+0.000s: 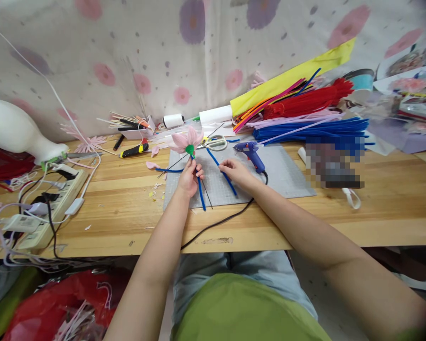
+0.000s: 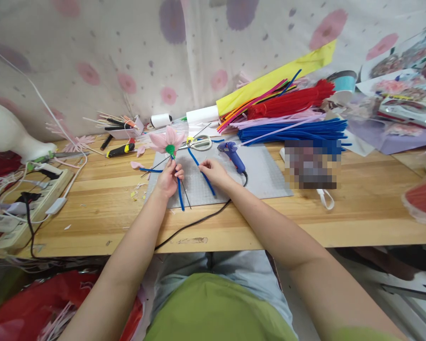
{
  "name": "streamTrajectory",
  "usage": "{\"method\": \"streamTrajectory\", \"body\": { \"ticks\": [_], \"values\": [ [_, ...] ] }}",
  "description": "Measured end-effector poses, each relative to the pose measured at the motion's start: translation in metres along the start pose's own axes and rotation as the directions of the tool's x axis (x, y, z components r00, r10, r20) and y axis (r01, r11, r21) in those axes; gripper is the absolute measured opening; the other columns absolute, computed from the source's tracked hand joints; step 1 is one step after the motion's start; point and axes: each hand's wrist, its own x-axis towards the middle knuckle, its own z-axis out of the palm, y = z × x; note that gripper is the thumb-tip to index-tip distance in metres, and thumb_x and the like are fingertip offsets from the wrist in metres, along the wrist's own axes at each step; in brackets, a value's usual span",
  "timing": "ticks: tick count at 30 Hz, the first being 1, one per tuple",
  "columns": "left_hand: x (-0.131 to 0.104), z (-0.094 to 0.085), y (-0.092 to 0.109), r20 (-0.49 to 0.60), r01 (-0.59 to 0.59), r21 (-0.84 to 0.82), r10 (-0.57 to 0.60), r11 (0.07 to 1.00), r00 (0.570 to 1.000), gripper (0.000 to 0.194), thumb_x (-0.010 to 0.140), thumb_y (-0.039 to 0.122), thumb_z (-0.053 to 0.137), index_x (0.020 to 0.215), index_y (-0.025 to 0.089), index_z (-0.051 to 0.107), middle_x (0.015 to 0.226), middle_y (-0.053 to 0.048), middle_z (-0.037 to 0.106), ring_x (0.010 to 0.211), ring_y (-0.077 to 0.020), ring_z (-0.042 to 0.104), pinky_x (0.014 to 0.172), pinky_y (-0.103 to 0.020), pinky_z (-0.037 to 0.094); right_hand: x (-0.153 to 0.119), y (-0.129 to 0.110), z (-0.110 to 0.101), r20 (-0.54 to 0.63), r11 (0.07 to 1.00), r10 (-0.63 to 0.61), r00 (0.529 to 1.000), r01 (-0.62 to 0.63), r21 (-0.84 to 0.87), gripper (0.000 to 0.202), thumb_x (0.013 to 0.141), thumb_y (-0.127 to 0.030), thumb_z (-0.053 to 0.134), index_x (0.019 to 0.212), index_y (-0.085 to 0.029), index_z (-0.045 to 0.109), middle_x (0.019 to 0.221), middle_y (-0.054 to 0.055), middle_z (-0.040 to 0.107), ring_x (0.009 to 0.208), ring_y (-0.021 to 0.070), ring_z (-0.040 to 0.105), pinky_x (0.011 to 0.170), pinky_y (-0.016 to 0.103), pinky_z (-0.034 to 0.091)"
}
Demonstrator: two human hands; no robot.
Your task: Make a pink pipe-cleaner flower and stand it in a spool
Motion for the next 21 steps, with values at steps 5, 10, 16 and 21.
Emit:
{"method": "streamTrajectory", "body": {
  "ticks": [5,10,16,21],
  "values": [
    [0.0,0.001,0.001,0.002,0.031,-0.043,-0.031,0.999,1.0,0.007,0.086,0.018,0.044,0.081,0.021,0.047,0.056,0.007,0.034,0.039,-0.0016,0.031,0.041,-0.012,0.028,-0.008,-0.003,0.003,-0.017,0.993,-0.039,0.999,0.037,-0.112,0.009,0.074,-0.025,0.05,0.073,-0.017,0.053,0.071,-0.001,0.057,0.064,0.0103,0.049,0.062,0.023,0.037],
    [-0.001,0.0,0.005,0.009,0.105,-0.157,-0.105,0.982,0.994,0.014,0.088,0.018,0.039,0.08,0.018,0.05,0.053,0.007,0.028,0.037,-0.0009,0.026,0.037,-0.01,0.022,-0.014,-0.005,0.001,-0.099,0.956,-0.085,0.991,0.053,-0.289,0.008,0.073,-0.025,0.049,0.075,-0.018,0.054,0.071,0.0,0.059,0.064,0.012,0.051,0.059,0.024,0.036],
    [-0.002,0.0,0.007,0.018,0.152,-0.255,-0.152,0.955,0.988,0.017,0.089,0.02,0.039,0.083,0.018,0.055,0.052,0.007,0.024,0.036,-0.0015,0.021,0.033,-0.01,0.015,-0.018,-0.011,0.003,-0.134,0.891,-0.057,0.989,-0.01,-0.453,0.017,0.078,-0.027,0.046,0.088,-0.019,0.057,0.075,0.003,0.063,0.068,0.015,0.056,0.06,0.026,0.036],
    [-0.001,0.001,0.005,-0.003,0.116,-0.225,-0.12,0.967,0.993,0.016,0.089,0.019,0.039,0.083,0.017,0.054,0.049,0.007,0.021,0.034,-0.0022,0.016,0.031,-0.011,0.009,-0.014,-0.009,0.004,-0.079,0.716,-0.038,0.996,-0.028,-0.698,0.02,0.08,-0.028,0.046,0.089,-0.019,0.061,0.079,0.01,0.065,0.075,0.0224,0.059,0.064,0.03,0.037]
  ]
}}
